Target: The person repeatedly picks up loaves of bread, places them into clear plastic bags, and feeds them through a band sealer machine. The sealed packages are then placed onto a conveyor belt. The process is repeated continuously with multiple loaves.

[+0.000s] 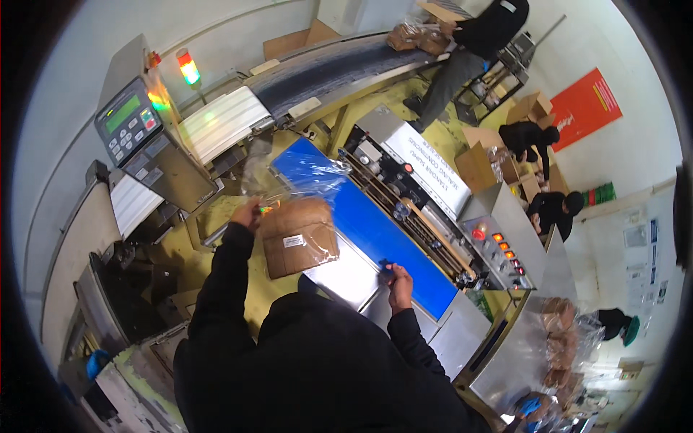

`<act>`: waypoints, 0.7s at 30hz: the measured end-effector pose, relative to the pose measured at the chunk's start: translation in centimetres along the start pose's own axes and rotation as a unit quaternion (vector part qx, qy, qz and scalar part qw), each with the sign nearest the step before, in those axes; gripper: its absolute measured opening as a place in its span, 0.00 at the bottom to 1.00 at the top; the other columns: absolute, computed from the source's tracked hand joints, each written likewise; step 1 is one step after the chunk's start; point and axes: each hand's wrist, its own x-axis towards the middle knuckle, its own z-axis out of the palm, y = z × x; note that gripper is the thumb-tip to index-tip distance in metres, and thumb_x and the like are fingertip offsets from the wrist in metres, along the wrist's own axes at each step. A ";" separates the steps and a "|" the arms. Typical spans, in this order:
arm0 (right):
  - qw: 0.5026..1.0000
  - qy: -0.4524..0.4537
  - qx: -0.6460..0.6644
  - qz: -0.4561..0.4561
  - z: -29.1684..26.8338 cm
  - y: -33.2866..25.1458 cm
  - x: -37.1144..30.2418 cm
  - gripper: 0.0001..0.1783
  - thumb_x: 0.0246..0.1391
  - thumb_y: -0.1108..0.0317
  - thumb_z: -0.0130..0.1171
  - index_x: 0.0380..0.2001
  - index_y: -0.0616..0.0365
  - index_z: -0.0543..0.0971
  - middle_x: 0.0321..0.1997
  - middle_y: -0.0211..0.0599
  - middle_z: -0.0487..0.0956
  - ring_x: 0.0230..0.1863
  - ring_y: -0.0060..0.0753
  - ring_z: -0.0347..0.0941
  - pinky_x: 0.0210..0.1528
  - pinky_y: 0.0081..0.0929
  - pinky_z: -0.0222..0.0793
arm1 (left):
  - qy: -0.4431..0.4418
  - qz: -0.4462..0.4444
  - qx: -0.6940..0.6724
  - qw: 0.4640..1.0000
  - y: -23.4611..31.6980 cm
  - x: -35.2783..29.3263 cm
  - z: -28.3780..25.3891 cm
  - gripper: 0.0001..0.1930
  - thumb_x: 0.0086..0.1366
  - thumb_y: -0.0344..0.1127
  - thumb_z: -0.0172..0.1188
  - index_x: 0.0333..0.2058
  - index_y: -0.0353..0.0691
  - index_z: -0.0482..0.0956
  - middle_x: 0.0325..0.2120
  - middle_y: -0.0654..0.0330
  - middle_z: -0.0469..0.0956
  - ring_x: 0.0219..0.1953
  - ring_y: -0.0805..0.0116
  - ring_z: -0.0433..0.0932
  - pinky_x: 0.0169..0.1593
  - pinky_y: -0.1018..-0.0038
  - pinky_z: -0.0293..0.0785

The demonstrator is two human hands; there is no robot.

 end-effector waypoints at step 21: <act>0.987 -0.111 -0.120 0.012 3.6 -2.5 0.7 0.11 0.57 0.62 0.54 0.24 0.55 0.76 0.15 0.22 0.67 0.15 0.15 0.55 0.21 0.19 0.52 | 0.552 0.418 0.160 0.704 28.3 -13.3 -34.5 0.21 0.64 0.49 0.47 0.32 0.38 0.82 0.32 0.53 0.81 0.38 0.60 0.79 0.47 0.68 0.69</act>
